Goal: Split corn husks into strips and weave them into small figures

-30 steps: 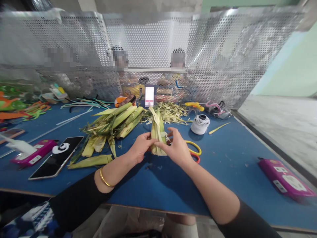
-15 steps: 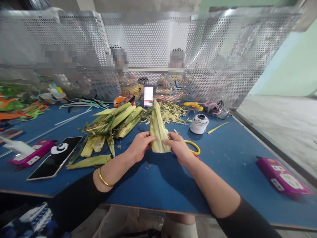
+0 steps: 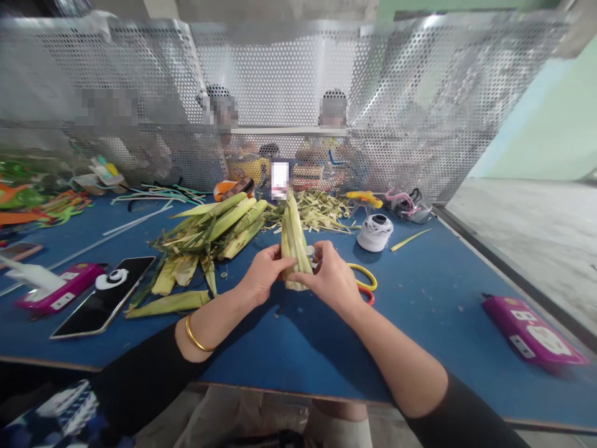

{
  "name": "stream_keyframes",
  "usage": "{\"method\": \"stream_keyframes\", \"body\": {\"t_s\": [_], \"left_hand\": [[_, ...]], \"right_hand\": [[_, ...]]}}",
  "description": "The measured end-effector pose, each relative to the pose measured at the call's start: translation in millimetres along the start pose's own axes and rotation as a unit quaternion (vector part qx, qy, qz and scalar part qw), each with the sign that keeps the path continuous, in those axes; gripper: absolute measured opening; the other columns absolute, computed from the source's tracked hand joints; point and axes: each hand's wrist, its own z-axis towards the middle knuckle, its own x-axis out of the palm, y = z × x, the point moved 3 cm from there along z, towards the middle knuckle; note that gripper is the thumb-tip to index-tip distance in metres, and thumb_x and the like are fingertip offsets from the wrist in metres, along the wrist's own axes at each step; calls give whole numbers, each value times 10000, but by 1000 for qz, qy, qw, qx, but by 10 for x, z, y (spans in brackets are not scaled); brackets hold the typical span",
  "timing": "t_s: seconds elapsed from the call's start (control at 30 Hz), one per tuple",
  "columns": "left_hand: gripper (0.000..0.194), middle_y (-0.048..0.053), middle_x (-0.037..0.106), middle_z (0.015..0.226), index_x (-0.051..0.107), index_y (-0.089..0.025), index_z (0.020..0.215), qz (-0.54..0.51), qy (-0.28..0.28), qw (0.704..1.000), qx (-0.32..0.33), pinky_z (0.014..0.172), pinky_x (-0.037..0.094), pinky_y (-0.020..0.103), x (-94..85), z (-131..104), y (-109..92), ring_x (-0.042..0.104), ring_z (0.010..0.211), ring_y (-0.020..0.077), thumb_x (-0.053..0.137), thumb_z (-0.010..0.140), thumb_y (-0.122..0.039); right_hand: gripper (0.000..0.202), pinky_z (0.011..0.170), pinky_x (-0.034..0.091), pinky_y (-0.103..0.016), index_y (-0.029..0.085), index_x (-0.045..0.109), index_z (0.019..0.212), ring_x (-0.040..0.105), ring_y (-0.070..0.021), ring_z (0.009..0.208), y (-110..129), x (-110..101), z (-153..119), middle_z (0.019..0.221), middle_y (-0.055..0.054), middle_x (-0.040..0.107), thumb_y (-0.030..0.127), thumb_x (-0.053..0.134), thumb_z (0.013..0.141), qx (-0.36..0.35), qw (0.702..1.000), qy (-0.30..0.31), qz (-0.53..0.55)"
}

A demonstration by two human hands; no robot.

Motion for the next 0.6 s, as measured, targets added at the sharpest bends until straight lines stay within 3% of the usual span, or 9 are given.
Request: {"method": "stream_keyframes", "body": {"t_s": [0.1,0.23,0.37,0.6], "left_hand": [[155,38,711,776,674,-145,771,5,1,1000,24,630,491,249,-2,5,-10,625,692,156,663,624,-96],[180,46,707,788,673,-145,796,-10,-11,1000,7,646,492,264,-30,33,5,621,689,160,677,617,-123],[193,40,692,771,668,-154,799,-15,-23,1000,2,642,486,272,-58,56,-3,613,679,166,674,607,-155],[206,2,659,709,679,-151,784,74,-83,992,64,570,439,240,-172,136,-64,581,633,156,604,593,-165]], "right_hand": [[401,582,414,-297,218,505,942,575,-176,633,-58,40,30,729,11,610,459,687,677,17,998,48,34],[245,538,431,-278,219,523,875,572,-163,621,-165,100,82,717,9,620,371,609,702,69,981,102,147],[235,521,448,-254,213,559,862,580,-145,629,-158,92,84,755,9,643,299,623,653,133,938,128,294],[142,498,437,-226,191,599,685,537,-109,531,-62,7,71,598,31,600,200,660,557,185,870,118,442]]}}
